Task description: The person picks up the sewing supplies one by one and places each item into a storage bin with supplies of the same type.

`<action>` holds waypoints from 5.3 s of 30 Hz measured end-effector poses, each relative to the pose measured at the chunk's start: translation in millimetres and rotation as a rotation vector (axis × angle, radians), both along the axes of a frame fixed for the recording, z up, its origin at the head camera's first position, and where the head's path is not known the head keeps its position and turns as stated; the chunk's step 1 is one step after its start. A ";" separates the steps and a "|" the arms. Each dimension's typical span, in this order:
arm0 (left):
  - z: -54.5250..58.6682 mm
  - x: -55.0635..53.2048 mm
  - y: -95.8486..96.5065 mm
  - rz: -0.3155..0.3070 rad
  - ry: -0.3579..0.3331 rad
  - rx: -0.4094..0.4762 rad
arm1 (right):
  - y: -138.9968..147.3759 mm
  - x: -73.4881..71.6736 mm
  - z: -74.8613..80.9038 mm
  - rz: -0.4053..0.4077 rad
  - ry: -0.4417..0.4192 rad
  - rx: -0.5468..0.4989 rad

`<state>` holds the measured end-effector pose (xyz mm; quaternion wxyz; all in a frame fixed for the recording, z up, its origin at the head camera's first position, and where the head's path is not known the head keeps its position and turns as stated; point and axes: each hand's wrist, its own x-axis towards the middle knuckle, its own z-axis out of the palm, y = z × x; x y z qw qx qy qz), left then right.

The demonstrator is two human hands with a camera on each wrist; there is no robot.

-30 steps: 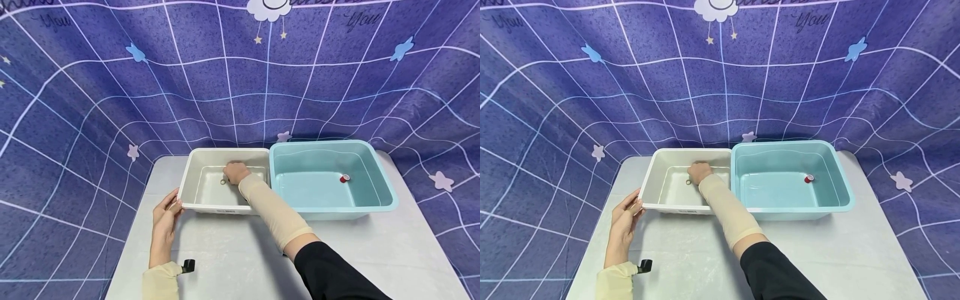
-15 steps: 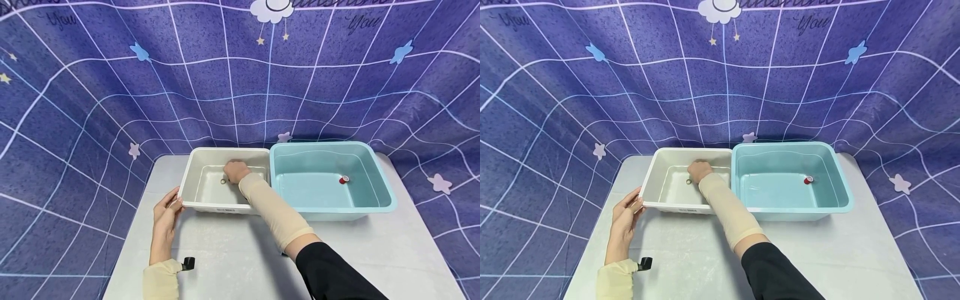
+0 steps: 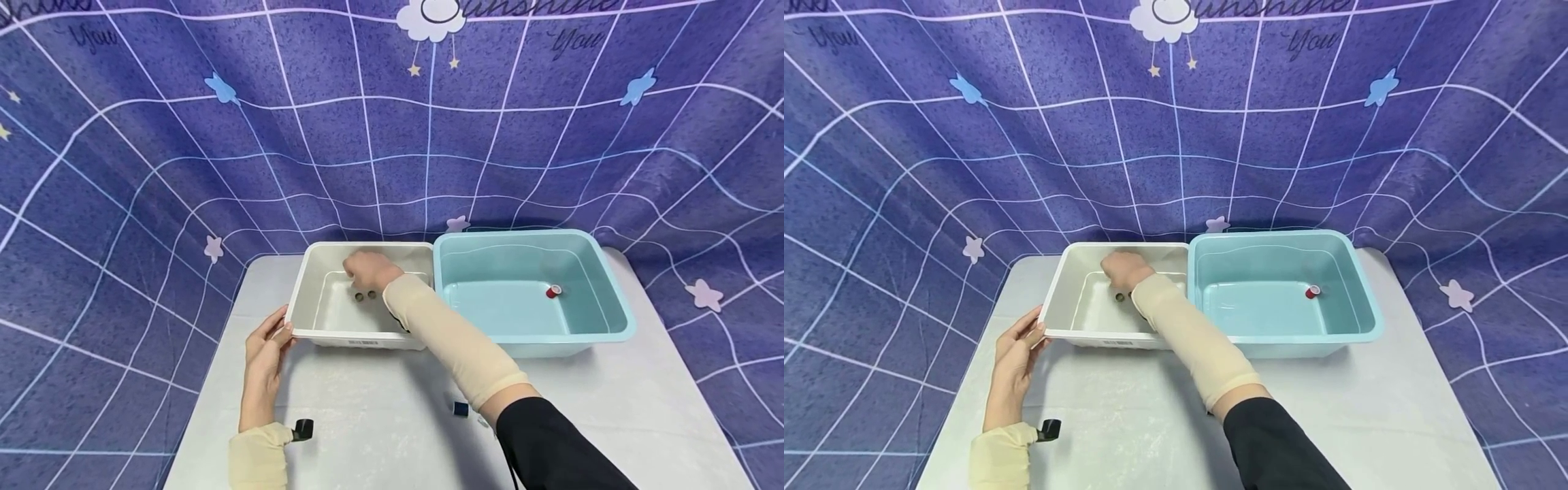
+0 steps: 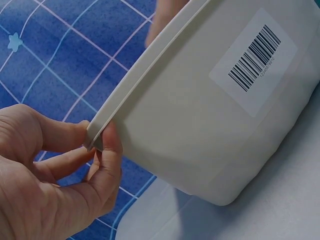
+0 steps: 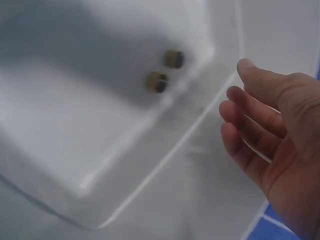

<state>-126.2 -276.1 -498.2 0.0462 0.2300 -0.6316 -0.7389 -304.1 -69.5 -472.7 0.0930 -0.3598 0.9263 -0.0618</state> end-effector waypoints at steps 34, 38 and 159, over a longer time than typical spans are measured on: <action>-0.8 0.4 -2.7 -0.029 0.001 0.044 | 78.6 105.4 58.4 0.143 0.038 -0.384; -0.6 -0.3 -4.2 -0.017 -0.004 0.065 | 90.7 123.2 48.3 0.131 0.067 -0.442; -4.2 -3.1 -2.7 -0.004 0.048 0.154 | 226.8 244.1 -129.9 -0.166 -0.003 -0.498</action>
